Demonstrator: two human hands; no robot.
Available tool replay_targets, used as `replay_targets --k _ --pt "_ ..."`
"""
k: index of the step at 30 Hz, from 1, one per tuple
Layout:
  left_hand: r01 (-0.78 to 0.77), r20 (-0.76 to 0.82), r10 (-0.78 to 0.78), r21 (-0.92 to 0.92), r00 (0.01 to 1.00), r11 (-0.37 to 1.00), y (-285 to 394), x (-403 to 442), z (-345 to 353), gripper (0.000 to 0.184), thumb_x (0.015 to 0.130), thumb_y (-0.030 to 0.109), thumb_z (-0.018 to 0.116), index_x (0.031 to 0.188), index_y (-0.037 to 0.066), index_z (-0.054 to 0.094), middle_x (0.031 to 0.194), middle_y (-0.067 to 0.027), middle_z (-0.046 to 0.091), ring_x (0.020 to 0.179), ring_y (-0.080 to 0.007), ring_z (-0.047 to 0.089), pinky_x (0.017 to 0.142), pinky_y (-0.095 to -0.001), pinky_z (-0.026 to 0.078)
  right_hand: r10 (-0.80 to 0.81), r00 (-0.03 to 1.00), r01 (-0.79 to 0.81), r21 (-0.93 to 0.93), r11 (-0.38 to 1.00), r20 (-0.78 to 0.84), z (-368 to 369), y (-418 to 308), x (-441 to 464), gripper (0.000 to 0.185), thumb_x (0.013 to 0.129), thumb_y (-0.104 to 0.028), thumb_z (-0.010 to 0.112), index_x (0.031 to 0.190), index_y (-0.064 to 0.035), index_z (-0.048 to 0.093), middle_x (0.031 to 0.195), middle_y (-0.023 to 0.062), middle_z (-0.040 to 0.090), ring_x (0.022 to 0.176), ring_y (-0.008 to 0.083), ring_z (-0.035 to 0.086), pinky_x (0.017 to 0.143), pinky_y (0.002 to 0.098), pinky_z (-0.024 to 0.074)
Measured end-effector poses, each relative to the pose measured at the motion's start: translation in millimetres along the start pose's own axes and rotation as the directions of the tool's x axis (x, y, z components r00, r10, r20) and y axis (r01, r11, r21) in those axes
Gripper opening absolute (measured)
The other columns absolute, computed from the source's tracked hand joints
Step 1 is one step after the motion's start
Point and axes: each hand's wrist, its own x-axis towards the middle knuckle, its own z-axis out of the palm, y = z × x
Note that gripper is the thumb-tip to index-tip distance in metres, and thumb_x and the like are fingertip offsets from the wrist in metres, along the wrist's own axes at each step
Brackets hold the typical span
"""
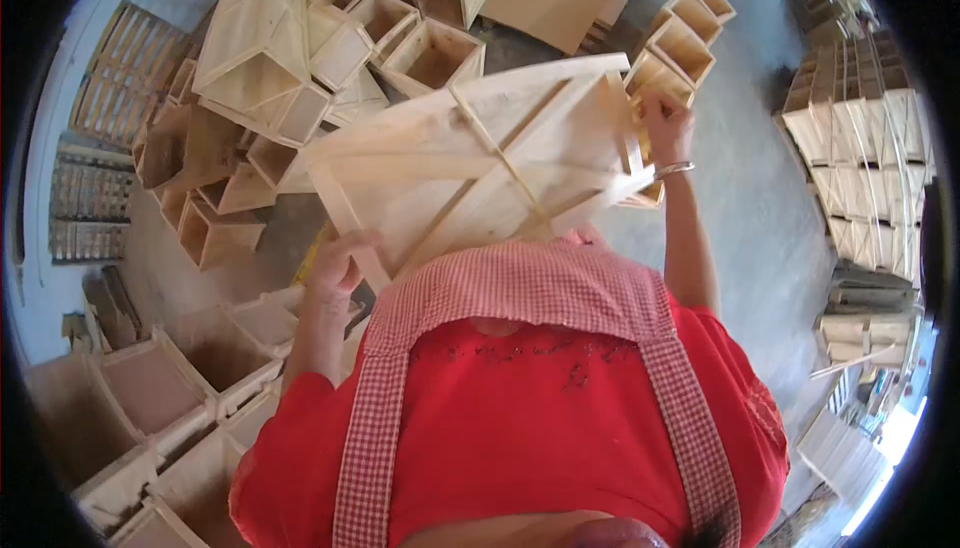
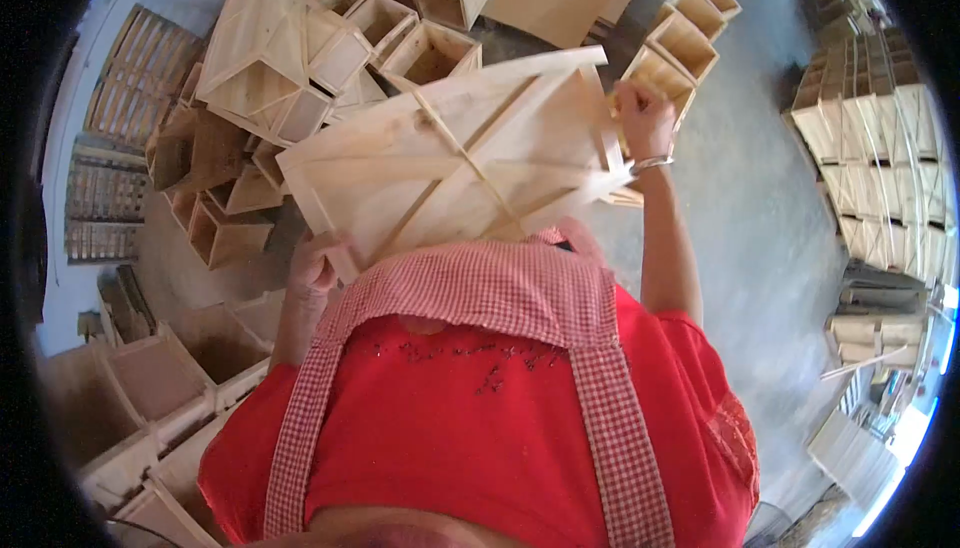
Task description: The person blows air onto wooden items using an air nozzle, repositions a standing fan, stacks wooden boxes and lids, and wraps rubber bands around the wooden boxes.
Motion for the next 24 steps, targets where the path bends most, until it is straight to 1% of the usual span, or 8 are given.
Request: replay_targets --k 3,6,8,9,11,17,19,24 --pt "0.019 -0.082 -0.019 -0.004 0.996 1.000 1.5 11.9 -5.6 0.033 0.067 -0.006 0.063 0.099 0.003 0.059 0.078 -0.0069 0.061 0.065 -0.0175 0.061 0.059 -0.0286 0.051 0.011 0.995 -0.001 0.105 0.994 -0.098 2.0 -42.7 -15.0 0.020 0.081 -0.021 0.062 0.076 -0.0024 0.066 0.057 0.0082 0.059 0.053 0.0098 0.053 0.051 0.0287 0.0443" --pt "0.125 -0.044 -0.123 0.044 0.991 0.991 0.5 30.4 -24.3 0.031 0.069 -0.005 0.061 0.097 0.006 0.059 0.075 -0.0046 0.061 0.063 -0.0155 0.059 0.054 -0.0279 0.049 -0.215 0.955 0.246 -0.144 0.958 0.205 33.7 -69.9 -50.5 0.018 0.082 -0.021 0.062 0.075 -0.0050 0.064 0.056 0.0080 0.058 0.050 0.0157 0.057 0.047 0.0320 0.0444" --pt "0.106 -0.031 -0.105 0.050 0.994 0.993 24.2 15.7 14.6 0.030 0.069 -0.003 0.062 0.098 0.006 0.059 0.075 -0.0028 0.060 0.062 -0.0138 0.058 0.050 -0.0280 0.048 -0.446 0.819 0.569 -0.623 0.538 0.362 81.1 -69.1 -86.1 0.028 0.077 -0.038 0.065 0.072 -0.0099 0.062 0.056 0.0076 0.059 0.054 0.0236 0.061 0.048 0.0383 0.0474" --pt "0.085 0.033 -0.086 0.033 0.996 0.996 27.7 15.0 19.8 0.030 0.070 -0.002 0.062 0.098 0.005 0.059 0.075 -0.0021 0.060 0.062 -0.0131 0.058 0.048 -0.0280 0.047 -0.107 0.816 0.185 -0.080 0.980 0.568 77.5 -102.7 -87.0 0.035 0.074 -0.046 0.065 0.075 -0.0108 0.063 0.061 0.0078 0.061 0.059 0.0229 0.062 0.054 0.0389 0.0493" --pt "0.084 0.175 -0.094 0.061 0.980 0.995 18.8 40.0 2.0 0.031 0.070 -0.001 0.063 0.100 0.004 0.059 0.077 -0.0024 0.061 0.064 -0.0129 0.059 0.050 -0.0276 0.048 0.027 0.798 0.126 -0.211 0.969 0.603 81.9 -107.0 -93.5 0.030 0.073 -0.037 0.070 0.078 -0.0084 0.063 0.065 0.0091 0.063 0.058 0.0235 0.062 0.054 0.0383 0.0494" --pt "0.045 0.192 -0.043 -0.007 0.980 0.999 22.1 44.3 4.6 0.043 0.069 -0.001 0.064 0.112 0.000 0.055 0.094 -0.0074 0.062 0.078 -0.0162 0.061 0.064 -0.0266 0.051 -0.169 0.871 0.276 -0.175 0.945 0.461 93.1 -99.3 -103.1 0.021 0.077 -0.027 0.067 0.077 -0.0070 0.062 0.061 0.0089 0.061 0.053 0.0226 0.059 0.051 0.0368 0.0481" --pt "0.014 0.200 -0.009 -0.021 0.980 1.000 21.2 46.3 -6.8 0.046 0.069 -0.001 0.064 0.114 -0.001 0.053 0.099 -0.0087 0.061 0.082 -0.0170 0.061 0.068 -0.0268 0.051 0.089 0.872 -0.111 0.017 0.994 0.481 78.2 -117.2 -94.9 0.021 0.074 -0.024 0.067 0.075 -0.0040 0.059 0.066 0.0098 0.061 0.057 0.0196 0.058 0.051 0.0342 0.0452" --pt "0.071 0.132 -0.055 -0.118 0.990 0.990 19.3 30.4 -4.6 0.048 0.071 -0.006 0.064 0.117 -0.001 0.051 0.100 -0.0092 0.060 0.084 -0.0175 0.061 0.072 -0.0290 0.051 -0.134 0.837 0.279 -0.202 0.939 0.530 38.9 -63.3 -36.0 0.018 0.080 -0.022 0.061 0.084 -0.0046 0.057 0.074 0.0112 0.060 0.064 0.0230 0.058 0.055 0.0360 0.0464"
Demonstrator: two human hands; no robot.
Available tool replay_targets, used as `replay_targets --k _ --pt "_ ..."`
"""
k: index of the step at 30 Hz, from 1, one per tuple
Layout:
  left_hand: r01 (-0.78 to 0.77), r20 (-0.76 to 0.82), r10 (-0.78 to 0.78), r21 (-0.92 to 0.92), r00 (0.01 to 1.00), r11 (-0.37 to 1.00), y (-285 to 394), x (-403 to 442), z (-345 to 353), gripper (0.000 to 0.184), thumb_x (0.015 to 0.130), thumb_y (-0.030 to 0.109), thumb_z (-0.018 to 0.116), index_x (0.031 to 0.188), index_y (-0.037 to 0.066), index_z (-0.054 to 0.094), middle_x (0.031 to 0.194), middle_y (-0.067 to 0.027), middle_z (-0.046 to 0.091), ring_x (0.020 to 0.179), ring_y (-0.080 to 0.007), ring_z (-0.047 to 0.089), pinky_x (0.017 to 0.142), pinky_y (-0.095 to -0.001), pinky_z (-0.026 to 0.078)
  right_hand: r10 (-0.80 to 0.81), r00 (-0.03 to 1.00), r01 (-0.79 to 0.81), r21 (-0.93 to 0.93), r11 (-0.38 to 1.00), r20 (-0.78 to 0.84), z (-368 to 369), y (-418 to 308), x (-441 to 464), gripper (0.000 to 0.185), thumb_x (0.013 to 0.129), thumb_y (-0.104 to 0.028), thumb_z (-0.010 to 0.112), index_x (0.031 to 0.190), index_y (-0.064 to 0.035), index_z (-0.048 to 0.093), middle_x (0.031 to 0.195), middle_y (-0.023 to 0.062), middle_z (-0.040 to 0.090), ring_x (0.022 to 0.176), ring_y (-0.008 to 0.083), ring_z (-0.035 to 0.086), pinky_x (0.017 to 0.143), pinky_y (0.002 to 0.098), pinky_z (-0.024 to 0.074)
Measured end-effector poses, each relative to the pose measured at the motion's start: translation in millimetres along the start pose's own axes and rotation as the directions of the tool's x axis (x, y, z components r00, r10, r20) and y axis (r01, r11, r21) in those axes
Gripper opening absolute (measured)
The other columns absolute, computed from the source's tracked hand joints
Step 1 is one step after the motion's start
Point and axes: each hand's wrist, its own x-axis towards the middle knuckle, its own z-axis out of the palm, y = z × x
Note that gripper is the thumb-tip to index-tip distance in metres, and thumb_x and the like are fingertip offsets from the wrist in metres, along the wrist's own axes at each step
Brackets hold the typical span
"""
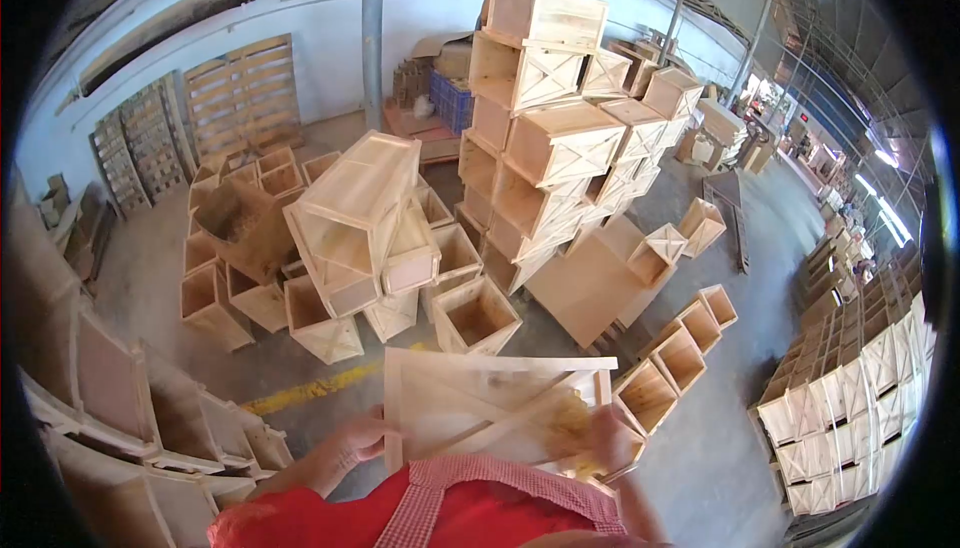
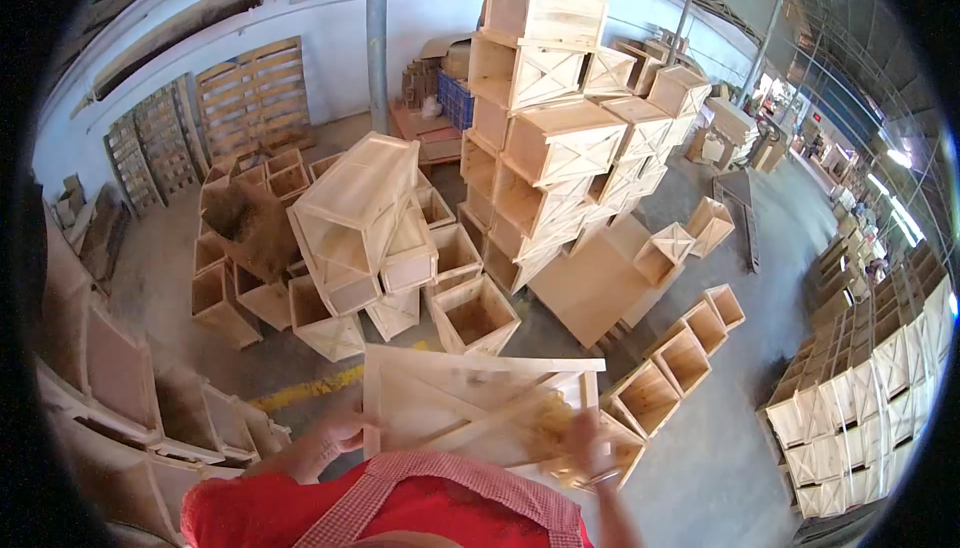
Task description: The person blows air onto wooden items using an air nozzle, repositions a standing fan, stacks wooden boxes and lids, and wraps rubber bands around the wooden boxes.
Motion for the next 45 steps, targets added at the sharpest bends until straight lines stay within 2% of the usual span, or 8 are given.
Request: replay_targets --k 5,9,13,20,25,33,36,45 --pt "0.115 0.101 -0.108 -0.068 0.989 0.991 -37.6 19.4 -68.0 0.034 0.071 -0.007 0.064 0.104 -0.001 0.058 0.092 -0.0090 0.061 0.081 -0.0191 0.061 0.073 -0.0326 0.050 0.215 0.836 -0.538 -0.677 0.503 -0.505 -192.6 307.1 75.2 0.023 0.083 -0.027 0.053 0.090 -0.0052 0.055 0.092 0.0183 0.061 0.077 0.0382 0.060 0.064 0.0439 0.0496" --pt "0.005 0.155 0.022 -0.176 0.988 0.984 -54.8 18.1 -79.4 0.022 0.071 -0.005 0.064 0.091 0.001 0.061 0.079 -0.0077 0.061 0.068 -0.0192 0.060 0.061 -0.0332 0.050 0.462 0.520 -0.845 -0.353 0.401 -0.719 -272.0 349.1 -17.1 0.038 0.081 -0.037 0.055 0.097 -0.0024 0.056 0.095 0.0203 0.061 0.084 0.0389 0.060 0.070 0.0435 0.0502" --pt "0.120 0.294 -0.056 -0.206 0.954 0.971 -58.4 20.1 -75.8 0.017 0.073 -0.001 0.062 0.090 0.001 0.061 0.076 -0.0077 0.061 0.063 -0.0191 0.059 0.053 -0.0312 0.048 0.504 0.775 -0.621 -0.612 0.490 -0.382 -166.7 375.2 -105.4 0.031 0.079 -0.035 0.057 0.088 -0.0052 0.061 0.084 0.0179 0.062 0.077 0.0336 0.060 0.066 0.0427 0.0473" --pt "0.152 0.038 -0.160 0.158 0.986 0.976 -65.5 86.3 55.2 0.011 0.082 0.008 0.051 0.090 0.001 0.055 0.081 -0.0088 0.060 0.072 -0.0218 0.058 0.068 -0.0327 0.046 0.780 0.588 -0.743 -0.238 0.626 0.215 59.3 331.9 -251.7 0.015 0.071 -0.012 0.055 0.084 -0.0050 0.060 0.087 0.0200 0.062 0.085 0.0368 0.060 0.073 0.0442 0.0475" --pt "0.115 -0.058 -0.108 0.141 0.992 0.983 -138.3 210.5 216.7 0.044 0.076 0.007 0.060 0.117 -0.001 0.047 0.107 -0.0126 0.056 0.101 -0.0273 0.054 0.093 -0.0403 0.043 0.942 0.321 -0.947 0.021 0.321 0.097 63.1 347.1 -328.4 0.023 0.073 -0.016 0.057 0.095 -0.0082 0.055 0.091 0.0195 0.061 0.087 0.0393 0.058 0.073 0.0466 0.0466" --pt "0.126 0.218 -0.064 -0.285 0.974 0.950 -336.7 496.3 389.8 0.054 0.070 0.001 0.065 0.119 0.002 0.043 0.115 -0.0124 0.051 0.111 -0.0280 0.047 0.101 -0.0437 0.035 0.601 0.720 -0.694 -0.346 0.631 -0.348 -24.8 369.1 -373.5 0.052 0.077 -0.004 0.056 0.127 -0.0037 0.043 0.123 0.0176 0.051 0.112 0.0367 0.049 0.101 0.0484 0.0317" --pt "0.288 0.282 -0.168 -0.467 0.945 0.836 -392.8 527.4 452.9 0.047 0.070 0.000 0.065 0.113 0.006 0.047 0.110 -0.0087 0.051 0.108 -0.0283 0.048 0.098 -0.0524 0.036 0.663 0.748 -0.511 -0.647 0.566 -0.010 9.6 435.9 -452.1 0.041 0.079 -0.004 0.056 0.120 -0.0034 0.049 0.107 0.0117 0.059 0.100 0.0287 0.056 0.092 0.0429 0.0397" --pt "0.459 0.303 -0.354 -0.440 0.885 0.772 -459.7 526.1 421.8 0.042 0.080 0.016 0.062 0.119 0.008 0.048 0.116 -0.0127 0.052 0.100 -0.0270 0.055 0.089 -0.0442 0.044 0.613 0.585 -0.806 0.293 0.514 0.532 -49.1 376.4 -234.8 0.033 0.081 -0.003 0.056 0.114 -0.0020 0.054 0.091 0.0051 0.058 0.085 0.0171 0.057 0.073 0.0317 0.0446"
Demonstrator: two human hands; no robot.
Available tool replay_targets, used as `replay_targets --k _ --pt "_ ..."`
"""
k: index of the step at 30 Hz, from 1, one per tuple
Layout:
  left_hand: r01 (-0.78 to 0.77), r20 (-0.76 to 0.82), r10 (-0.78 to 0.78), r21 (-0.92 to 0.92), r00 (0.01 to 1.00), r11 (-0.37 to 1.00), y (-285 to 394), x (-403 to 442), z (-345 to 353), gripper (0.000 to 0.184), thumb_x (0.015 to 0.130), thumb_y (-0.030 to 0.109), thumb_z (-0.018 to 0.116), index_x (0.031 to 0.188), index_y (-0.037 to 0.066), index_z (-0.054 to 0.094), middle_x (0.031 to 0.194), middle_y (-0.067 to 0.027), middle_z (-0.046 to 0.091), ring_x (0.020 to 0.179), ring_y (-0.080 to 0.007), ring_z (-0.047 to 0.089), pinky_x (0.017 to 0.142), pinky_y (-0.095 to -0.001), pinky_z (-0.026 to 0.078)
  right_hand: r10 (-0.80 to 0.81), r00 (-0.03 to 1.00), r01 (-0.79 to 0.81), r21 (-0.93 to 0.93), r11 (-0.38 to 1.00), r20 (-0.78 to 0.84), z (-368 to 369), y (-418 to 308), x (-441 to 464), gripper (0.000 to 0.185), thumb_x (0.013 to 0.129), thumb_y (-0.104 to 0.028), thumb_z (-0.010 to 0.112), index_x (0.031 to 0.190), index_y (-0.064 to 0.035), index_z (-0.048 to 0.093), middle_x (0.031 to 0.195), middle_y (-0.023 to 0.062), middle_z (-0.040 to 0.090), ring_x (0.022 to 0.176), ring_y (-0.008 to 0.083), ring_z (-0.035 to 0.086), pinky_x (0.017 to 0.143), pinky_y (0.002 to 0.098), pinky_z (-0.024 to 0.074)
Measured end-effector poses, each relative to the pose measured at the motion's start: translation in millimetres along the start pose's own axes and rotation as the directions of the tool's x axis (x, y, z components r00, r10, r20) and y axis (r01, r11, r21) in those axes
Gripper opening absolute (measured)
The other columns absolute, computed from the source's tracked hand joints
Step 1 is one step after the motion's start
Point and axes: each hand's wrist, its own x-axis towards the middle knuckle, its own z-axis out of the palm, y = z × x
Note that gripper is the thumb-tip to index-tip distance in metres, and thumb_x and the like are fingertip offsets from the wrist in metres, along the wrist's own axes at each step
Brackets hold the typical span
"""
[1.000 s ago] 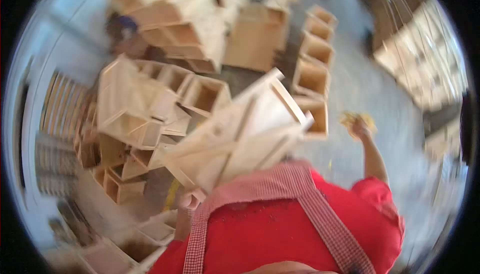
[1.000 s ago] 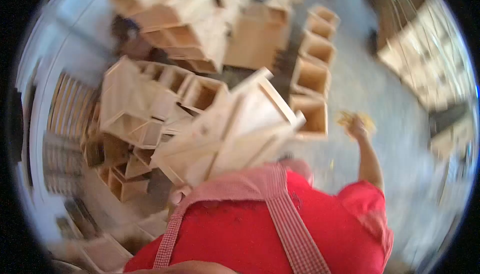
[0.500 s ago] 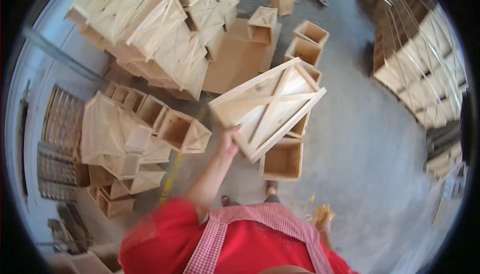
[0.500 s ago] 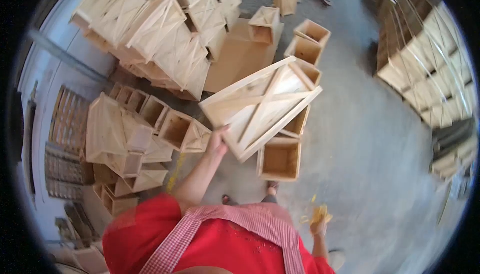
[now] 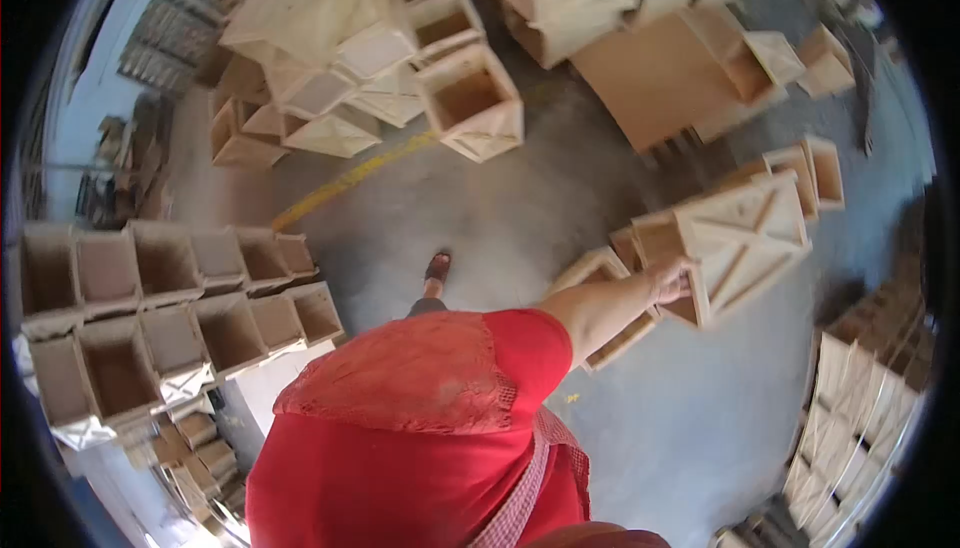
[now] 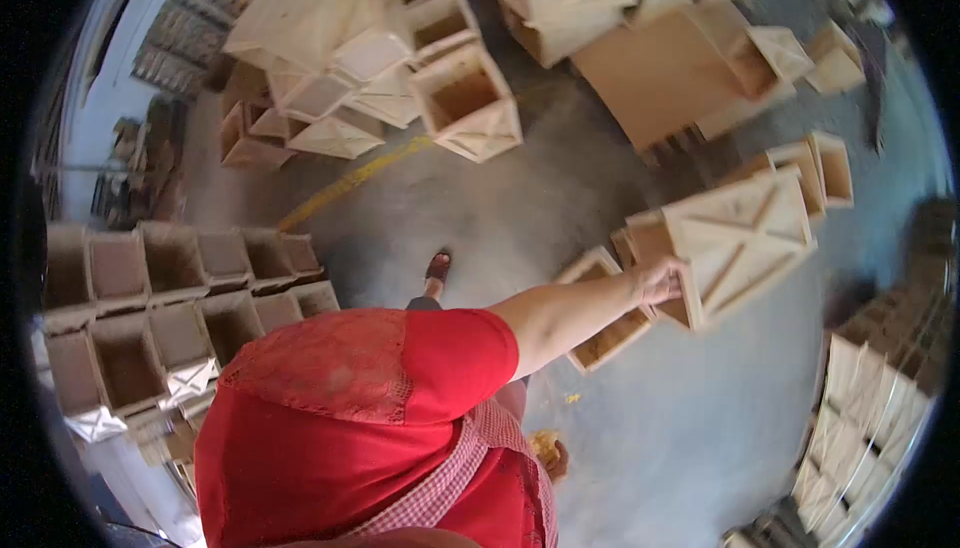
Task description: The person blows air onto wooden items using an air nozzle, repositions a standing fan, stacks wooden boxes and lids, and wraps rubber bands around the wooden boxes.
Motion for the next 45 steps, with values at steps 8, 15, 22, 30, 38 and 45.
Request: replay_targets --k 8,15,22,30,38,45 --pt "-0.700 -0.207 0.809 0.415 0.550 0.582 364.7 -287.9 -128.8 0.030 0.086 0.026 0.053 0.111 0.009 0.051 0.097 -0.0085 0.058 0.089 -0.0225 0.058 0.074 -0.0389 0.048 -0.203 0.910 0.099 0.284 0.954 0.362 85.6 -233.7 48.6 0.030 0.083 -0.001 0.055 0.113 -0.0016 0.058 0.079 0.0024 0.061 0.072 0.0104 0.060 0.062 0.0232 0.0497" --pt "-0.846 -0.517 0.856 0.460 -0.011 0.268 717.9 -570.8 -133.6 0.055 0.079 0.040 0.065 0.117 0.006 0.046 0.109 -0.0115 0.050 0.091 -0.0255 0.053 0.079 -0.0414 0.047 -0.387 0.813 0.277 0.296 0.914 0.435 269.6 -332.5 76.7 0.021 0.086 0.002 0.050 0.104 -0.0002 0.061 0.085 0.0080 0.066 0.070 0.0141 0.063 0.066 0.0256 0.0503" --pt "-0.959 -0.192 0.952 0.110 0.236 0.260 793.8 -577.1 -196.2 0.021 0.075 0.005 0.061 0.094 0.001 0.055 0.089 -0.0108 0.056 0.086 -0.0243 0.057 0.078 -0.0418 0.050 -0.322 0.815 0.344 0.046 0.938 0.481 373.3 -451.6 96.9 0.016 0.083 -0.003 0.059 0.098 -0.0008 0.063 0.076 0.0042 0.062 0.064 0.0118 0.059 0.063 0.0259 0.0473" --pt "-0.833 -0.225 0.908 0.364 0.355 0.416 558.3 -709.3 -161.4 0.019 0.068 0.007 0.060 0.085 -0.002 0.057 0.076 -0.0084 0.058 0.071 -0.0210 0.059 0.062 -0.0371 0.053 -0.902 0.431 0.873 -0.236 0.427 -0.034 341.3 -697.6 186.5 0.023 0.089 -0.017 0.055 0.104 0.0000 0.062 0.081 -0.0006 0.058 0.071 0.0080 0.051 0.060 0.0239 0.0445" --pt "-0.665 -0.392 0.768 0.391 0.506 0.637 337.7 -775.4 -114.4 0.028 0.064 0.000 0.062 0.092 -0.003 0.059 0.077 -0.0086 0.061 0.072 -0.0213 0.061 0.069 -0.0348 0.050 -0.703 0.593 0.789 -0.459 0.409 0.392 350.0 -667.2 206.1 0.024 0.089 -0.022 0.053 0.094 -0.0016 0.064 0.068 0.0043 0.060 0.065 0.0112 0.055 0.060 0.0290 0.0448" --pt "-0.527 -0.349 0.681 0.444 0.643 0.725 233.2 -770.3 -71.9 0.044 0.062 -0.007 0.062 0.105 -0.003 0.055 0.089 -0.0105 0.061 0.079 -0.0236 0.063 0.068 -0.0345 0.052 -0.784 0.620 0.742 -0.301 0.599 -0.031 251.7 -503.1 167.1 0.028 0.085 -0.025 0.053 0.081 -0.0004 0.066 0.063 0.0104 0.061 0.057 0.0165 0.058 0.052 0.0341 0.0458"
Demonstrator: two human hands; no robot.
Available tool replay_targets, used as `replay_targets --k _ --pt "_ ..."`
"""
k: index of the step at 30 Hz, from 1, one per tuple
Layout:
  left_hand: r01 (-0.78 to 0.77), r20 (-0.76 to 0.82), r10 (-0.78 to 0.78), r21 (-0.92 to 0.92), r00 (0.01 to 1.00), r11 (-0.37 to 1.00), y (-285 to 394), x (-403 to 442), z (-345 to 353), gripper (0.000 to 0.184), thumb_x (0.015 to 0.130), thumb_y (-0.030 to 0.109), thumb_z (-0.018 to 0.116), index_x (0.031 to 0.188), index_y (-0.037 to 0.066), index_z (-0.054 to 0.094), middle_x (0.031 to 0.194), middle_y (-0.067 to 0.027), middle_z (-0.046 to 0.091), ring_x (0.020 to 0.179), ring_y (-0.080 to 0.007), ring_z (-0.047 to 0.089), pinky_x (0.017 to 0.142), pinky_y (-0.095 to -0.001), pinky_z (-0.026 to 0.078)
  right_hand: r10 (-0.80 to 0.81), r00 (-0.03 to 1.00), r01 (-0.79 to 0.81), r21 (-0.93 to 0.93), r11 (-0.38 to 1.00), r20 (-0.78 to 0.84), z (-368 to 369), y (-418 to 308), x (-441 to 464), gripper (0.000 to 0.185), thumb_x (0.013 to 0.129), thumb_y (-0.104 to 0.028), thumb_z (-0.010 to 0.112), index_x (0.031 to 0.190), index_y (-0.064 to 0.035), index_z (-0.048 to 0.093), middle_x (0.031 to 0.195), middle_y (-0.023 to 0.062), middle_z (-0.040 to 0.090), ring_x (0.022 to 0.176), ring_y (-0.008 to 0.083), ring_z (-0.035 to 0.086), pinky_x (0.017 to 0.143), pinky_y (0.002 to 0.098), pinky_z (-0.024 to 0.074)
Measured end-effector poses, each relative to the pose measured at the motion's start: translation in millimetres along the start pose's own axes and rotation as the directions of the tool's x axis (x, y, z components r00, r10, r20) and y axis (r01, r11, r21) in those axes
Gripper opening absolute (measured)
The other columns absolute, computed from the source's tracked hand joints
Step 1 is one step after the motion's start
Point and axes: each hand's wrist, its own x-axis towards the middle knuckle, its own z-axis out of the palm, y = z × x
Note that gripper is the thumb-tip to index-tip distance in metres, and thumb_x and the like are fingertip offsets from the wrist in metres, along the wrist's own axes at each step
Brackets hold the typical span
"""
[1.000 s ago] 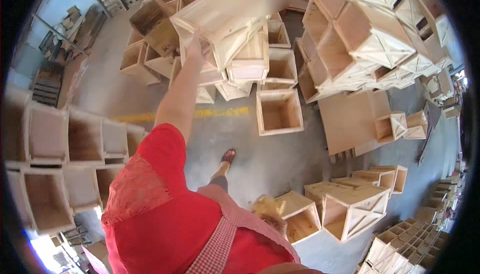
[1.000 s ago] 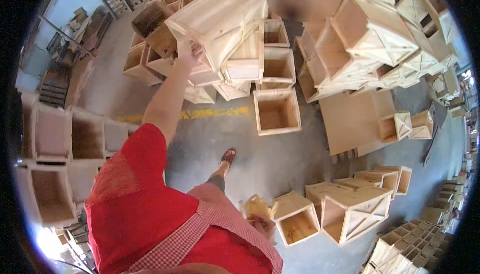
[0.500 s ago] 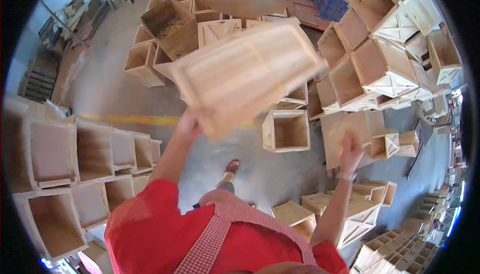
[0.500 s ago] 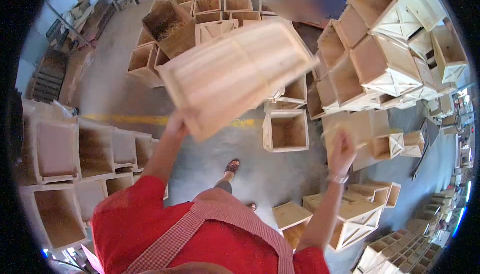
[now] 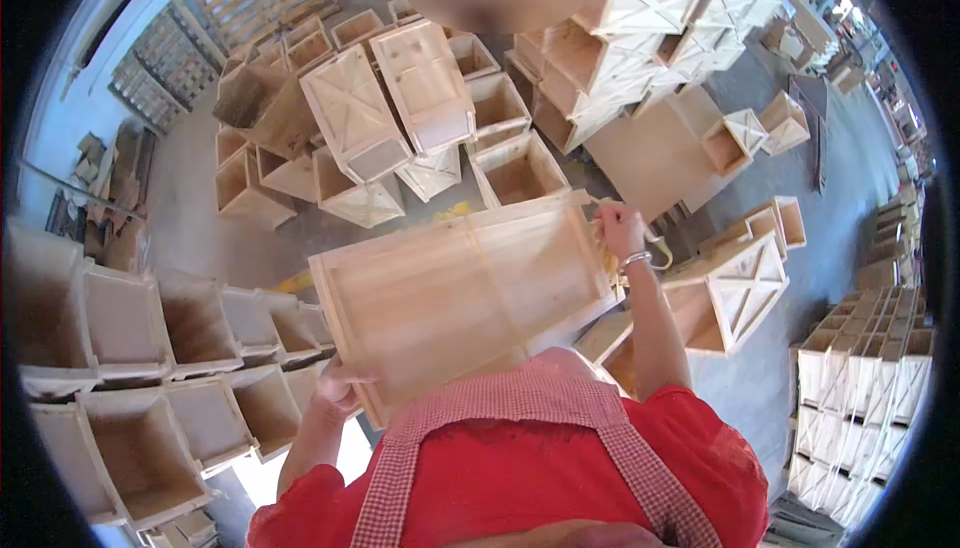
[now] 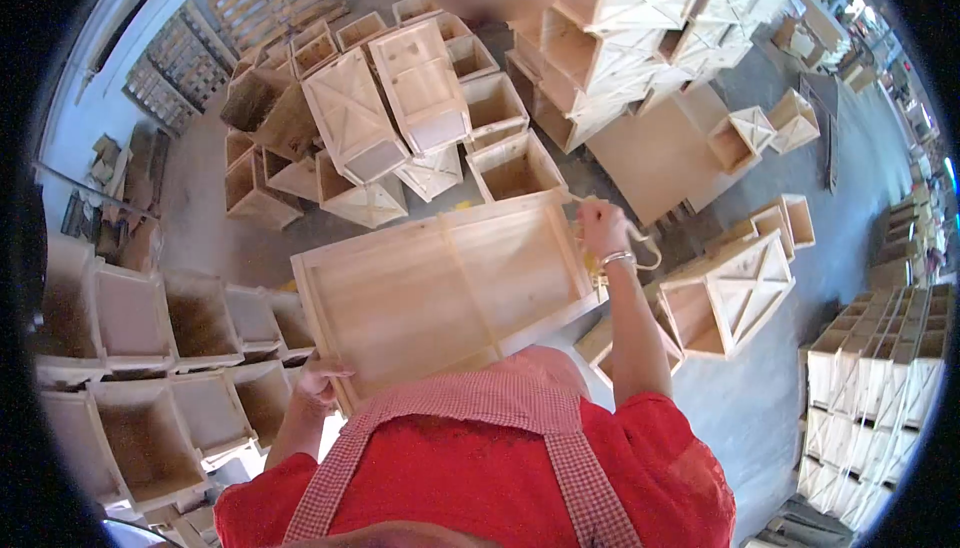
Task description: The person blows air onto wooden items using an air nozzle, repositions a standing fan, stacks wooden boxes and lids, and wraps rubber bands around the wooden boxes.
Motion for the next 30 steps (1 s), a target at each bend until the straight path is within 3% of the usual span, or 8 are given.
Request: replay_targets --k 4,8,10,14,17,21,25,30 --pt "0.004 0.010 -0.005 0.102 1.000 0.995 -45.6 -35.1 -34.2 0.037 0.063 -0.006 0.061 0.100 -0.003 0.058 0.083 -0.0104 0.062 0.073 -0.0224 0.062 0.064 -0.0317 0.052 0.007 1.000 -0.010 -0.941 0.337 -0.008 -100.1 155.8 -3.3 0.018 0.078 -0.021 0.056 0.070 -0.0093 0.067 0.073 0.0109 0.067 0.069 0.0228 0.067 0.058 0.0349 0.0526" --pt "0.043 0.027 -0.040 -0.109 0.999 0.993 -67.9 -64.1 -37.9 0.027 0.060 -0.007 0.057 0.087 -0.004 0.060 0.065 -0.0078 0.058 0.057 -0.0188 0.059 0.052 -0.0291 0.049 0.247 0.969 0.000 -0.998 -0.058 -0.015 -213.0 269.9 40.9 0.023 0.083 -0.023 0.051 0.086 -0.0126 0.071 0.083 0.0104 0.068 0.080 0.0215 0.067 0.063 0.0370 0.0510" --pt "0.043 0.077 -0.038 -0.071 0.996 0.997 -68.1 -73.2 -33.8 0.030 0.060 -0.007 0.057 0.089 -0.004 0.059 0.068 -0.0084 0.059 0.060 -0.0196 0.060 0.055 -0.0301 0.050 0.135 0.881 -0.473 -0.848 0.240 -0.454 -247.9 236.1 53.8 0.020 0.080 -0.022 0.053 0.083 -0.0143 0.071 0.085 0.0075 0.068 0.082 0.0227 0.066 0.065 0.0369 0.0497" --pt "-0.013 0.112 0.009 0.032 0.994 0.999 -48.8 -69.4 8.7 0.040 0.062 -0.008 0.058 0.102 -0.005 0.057 0.086 -0.0118 0.062 0.077 -0.0236 0.063 0.068 -0.0341 0.053 -0.107 0.894 -0.310 -0.774 0.553 -0.435 -295.0 118.4 58.4 0.014 0.078 -0.019 0.056 0.078 -0.0123 0.068 0.078 0.0098 0.067 0.072 0.0215 0.064 0.055 0.0347 0.0467" --pt "0.031 -0.002 -0.031 0.143 1.000 0.989 -61.9 -55.4 15.1 0.050 0.066 -0.005 0.060 0.115 -0.004 0.050 0.100 -0.0145 0.060 0.089 -0.0256 0.062 0.077 -0.0367 0.051 -0.383 0.857 0.312 -0.939 -0.147 0.345 -180.2 73.7 -7.8 0.008 0.076 -0.019 0.057 0.077 -0.0139 0.063 0.062 0.0049 0.055 0.054 0.0198 0.054 0.046 0.0380 0.0426" --pt "0.073 -0.047 -0.071 0.033 0.996 0.997 -80.0 -31.7 38.2 0.051 0.068 -0.006 0.060 0.117 -0.003 0.049 0.102 -0.0145 0.060 0.091 -0.0256 0.061 0.078 -0.0363 0.052 -0.149 0.837 0.272 -0.164 0.948 0.526 29.6 11.8 -160.8 0.020 0.082 -0.018 0.050 0.091 -0.0049 0.062 0.080 0.0190 0.063 0.080 0.0335 0.062 0.073 0.0419 0.0479" --pt "0.034 -0.061 -0.026 0.131 0.998 0.991 -97.5 -30.6 -12.3 0.047 0.069 -0.009 0.057 0.115 -0.003 0.049 0.103 -0.0148 0.059 0.091 -0.0262 0.061 0.078 -0.0382 0.052 -0.009 0.960 0.009 0.001 1.000 0.280 92.1 -52.1 -232.3 0.016 0.078 -0.018 0.054 0.088 -0.0099 0.062 0.081 0.0146 0.064 0.076 0.0347 0.062 0.068 0.0452 0.0483" --pt "0.302 -0.310 -0.283 0.016 0.908 0.953 -76.3 -50.6 -41.9 0.045 0.070 -0.009 0.057 0.114 -0.004 0.048 0.100 -0.0152 0.059 0.089 -0.0269 0.061 0.076 -0.0377 0.053 0.082 0.676 0.016 -0.126 0.992 0.733 106.4 -72.6 -223.9 0.022 0.080 -0.029 0.059 0.079 -0.0072 0.062 0.075 0.0131 0.063 0.067 0.0324 0.061 0.061 0.0407 0.0481"
